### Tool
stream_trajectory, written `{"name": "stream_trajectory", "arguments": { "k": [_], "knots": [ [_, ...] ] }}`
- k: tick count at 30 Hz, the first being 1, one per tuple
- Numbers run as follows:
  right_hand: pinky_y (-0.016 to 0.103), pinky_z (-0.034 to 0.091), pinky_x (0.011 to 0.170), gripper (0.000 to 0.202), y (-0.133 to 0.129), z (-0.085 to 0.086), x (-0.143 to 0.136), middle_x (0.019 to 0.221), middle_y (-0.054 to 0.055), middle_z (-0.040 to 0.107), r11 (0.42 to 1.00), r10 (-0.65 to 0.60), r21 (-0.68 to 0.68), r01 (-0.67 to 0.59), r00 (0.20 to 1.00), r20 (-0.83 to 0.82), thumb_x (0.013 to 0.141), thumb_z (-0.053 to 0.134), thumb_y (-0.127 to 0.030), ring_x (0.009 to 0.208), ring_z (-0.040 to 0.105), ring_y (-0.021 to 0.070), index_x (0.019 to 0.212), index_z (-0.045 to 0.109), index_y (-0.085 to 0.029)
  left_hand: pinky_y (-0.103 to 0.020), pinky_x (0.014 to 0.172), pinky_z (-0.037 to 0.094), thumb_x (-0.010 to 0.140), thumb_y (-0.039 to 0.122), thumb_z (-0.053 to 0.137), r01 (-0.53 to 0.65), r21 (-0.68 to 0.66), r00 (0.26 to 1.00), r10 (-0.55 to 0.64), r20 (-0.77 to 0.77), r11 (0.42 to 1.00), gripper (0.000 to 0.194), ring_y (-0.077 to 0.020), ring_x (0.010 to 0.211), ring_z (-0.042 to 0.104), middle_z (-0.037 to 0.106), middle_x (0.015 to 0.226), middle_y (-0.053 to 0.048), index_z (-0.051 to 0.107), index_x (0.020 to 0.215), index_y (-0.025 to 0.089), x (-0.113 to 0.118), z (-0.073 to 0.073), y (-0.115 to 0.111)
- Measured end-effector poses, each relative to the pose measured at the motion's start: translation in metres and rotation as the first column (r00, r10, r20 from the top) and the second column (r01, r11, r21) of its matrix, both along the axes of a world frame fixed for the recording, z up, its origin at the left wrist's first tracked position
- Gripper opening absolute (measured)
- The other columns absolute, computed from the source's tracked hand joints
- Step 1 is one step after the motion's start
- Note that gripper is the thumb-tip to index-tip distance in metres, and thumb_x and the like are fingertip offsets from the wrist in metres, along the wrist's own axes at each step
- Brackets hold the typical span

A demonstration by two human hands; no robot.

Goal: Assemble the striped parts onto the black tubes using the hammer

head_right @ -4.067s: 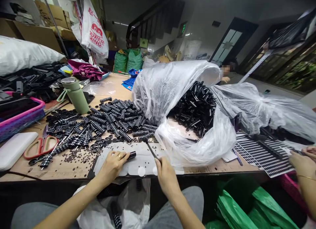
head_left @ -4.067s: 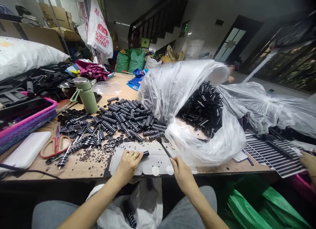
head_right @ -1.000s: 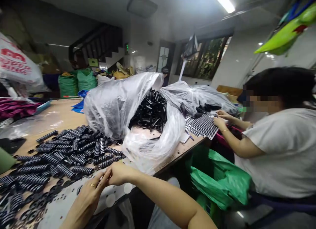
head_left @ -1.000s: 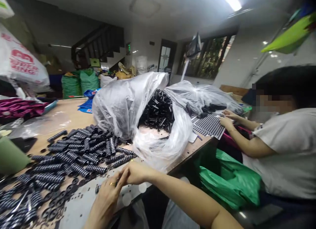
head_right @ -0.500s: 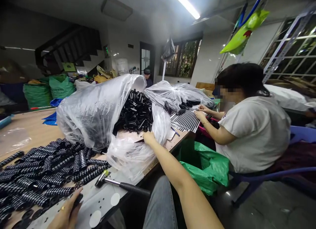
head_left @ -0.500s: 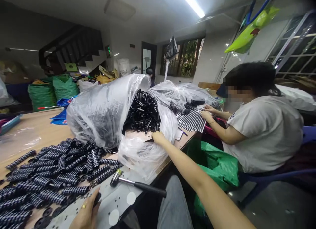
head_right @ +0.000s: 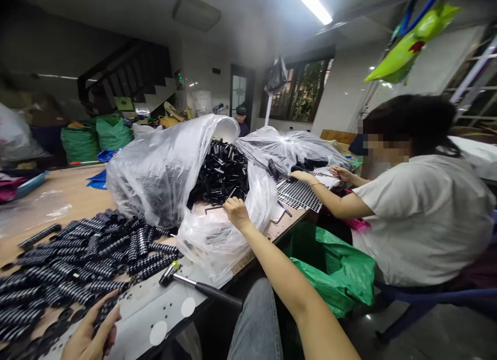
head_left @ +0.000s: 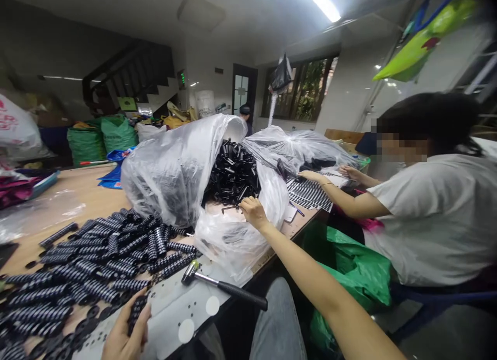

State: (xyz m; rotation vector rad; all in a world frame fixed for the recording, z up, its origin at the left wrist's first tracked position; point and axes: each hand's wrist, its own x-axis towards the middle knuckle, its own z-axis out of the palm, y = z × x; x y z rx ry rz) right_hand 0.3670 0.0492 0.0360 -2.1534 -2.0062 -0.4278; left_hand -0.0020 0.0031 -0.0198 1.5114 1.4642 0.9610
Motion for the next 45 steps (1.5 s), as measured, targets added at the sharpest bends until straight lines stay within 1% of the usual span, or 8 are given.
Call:
{"name": "stream_trajectory", "arguments": {
  "k": [4, 7, 9, 14, 18, 24, 32, 45],
  "knots": [
    [0.031, 0.036, 0.081, 0.023, -0.018, -0.005, -0.066, 0.099, 0.005, 0.061, 0.894, 0.428, 0.131, -0.428, 0.903, 0.032, 0.087, 0.040, -0.017, 0.092, 0.051, 0.0144, 0.100, 0.059, -0.020, -0.016, 0.029, 0.021, 0.061, 0.061, 0.054, 0.141, -0.331, 0.936, -0.016, 0.353, 0.933, 0.050, -0.0061, 0.030, 0.031, 0.041, 0.042, 0.008, 0.052, 0.085, 0.017, 0.013, 0.027, -0.004],
    [0.029, 0.039, 0.075, 0.021, -0.033, -0.009, -0.119, 0.091, 0.002, 0.063, 0.566, 0.760, 0.344, -0.749, 0.636, 0.133, 0.083, 0.045, -0.014, 0.083, 0.053, 0.0125, 0.099, 0.058, -0.020, -0.014, 0.030, 0.019, 0.058, 0.051, 0.064, 0.355, -0.399, 0.819, -0.075, 0.569, 0.845, 0.042, -0.0020, 0.031, 0.029, 0.046, 0.051, 0.007, 0.049, 0.077, 0.016, 0.023, 0.045, -0.007],
    [0.029, 0.040, 0.075, 0.024, -0.041, -0.007, -0.147, 0.092, 0.002, 0.063, 0.460, 0.824, 0.421, -0.781, 0.553, 0.126, 0.081, 0.046, -0.011, 0.085, 0.053, 0.0127, 0.102, 0.056, -0.019, -0.013, 0.029, 0.015, 0.056, 0.045, 0.068, 0.380, -0.410, 0.783, -0.052, 0.620, 0.829, 0.039, -0.0006, 0.029, 0.025, 0.040, 0.045, 0.009, 0.046, 0.070, 0.017, 0.025, 0.050, -0.009],
    [0.039, 0.037, 0.093, 0.067, -0.058, 0.007, -0.187, 0.128, 0.011, 0.040, 0.723, 0.691, 0.287, -0.629, 0.646, -0.325, 0.068, 0.062, -0.038, 0.117, 0.038, 0.0225, 0.126, 0.036, -0.017, -0.014, 0.029, 0.016, 0.054, 0.044, 0.070, 0.178, -0.352, 0.841, 0.044, 0.540, 0.919, 0.038, -0.0025, 0.027, 0.027, 0.035, 0.035, 0.011, 0.047, 0.068, 0.016, 0.014, 0.047, -0.011],
    [0.045, 0.028, 0.101, 0.110, -0.065, 0.012, -0.204, 0.138, 0.017, 0.023, 0.800, 0.585, 0.175, -0.574, 0.683, -0.438, 0.049, 0.067, -0.061, 0.127, 0.022, 0.0290, 0.136, 0.016, -0.014, -0.016, 0.029, 0.016, 0.053, 0.045, 0.070, 0.112, -0.293, 0.865, 0.053, 0.499, 0.950, 0.038, -0.0029, 0.027, 0.027, 0.036, 0.035, 0.010, 0.051, 0.068, 0.015, 0.009, 0.044, -0.013],
    [0.045, 0.026, 0.102, 0.102, -0.063, 0.001, -0.214, 0.133, 0.015, 0.030, 0.798, 0.570, 0.153, -0.583, 0.647, -0.506, 0.050, 0.073, -0.042, 0.125, 0.025, 0.0283, 0.134, 0.020, -0.017, -0.015, 0.030, 0.021, 0.061, 0.044, 0.064, 0.198, -0.205, 0.831, -0.053, 0.553, 0.959, 0.037, -0.0023, 0.031, 0.030, 0.041, 0.045, 0.008, 0.054, 0.079, 0.013, 0.006, 0.040, -0.015],
    [0.044, 0.032, 0.100, 0.115, -0.080, -0.012, -0.214, 0.132, 0.016, 0.028, 0.760, 0.560, 0.226, -0.609, 0.437, -0.704, 0.042, 0.077, -0.050, 0.125, 0.026, 0.0299, 0.133, 0.016, -0.017, -0.013, 0.027, 0.018, 0.074, 0.051, 0.048, 0.301, -0.285, 0.696, -0.006, 0.718, 0.910, 0.051, -0.0025, 0.026, 0.026, 0.038, 0.046, 0.010, 0.043, 0.114, 0.019, 0.002, 0.045, -0.015],
    [0.038, 0.027, 0.104, 0.113, -0.083, -0.020, -0.225, 0.133, 0.015, 0.029, 0.717, 0.518, 0.176, -0.675, 0.347, -0.782, 0.043, 0.078, -0.042, 0.124, 0.030, 0.0248, 0.133, 0.013, -0.016, -0.020, 0.036, 0.040, 0.072, 0.038, 0.054, 0.207, -0.408, 0.697, 0.159, 0.700, 0.889, 0.026, -0.0118, 0.038, 0.052, 0.049, 0.047, 0.005, 0.051, 0.082, 0.014, 0.019, 0.046, -0.017]
  ]
}}
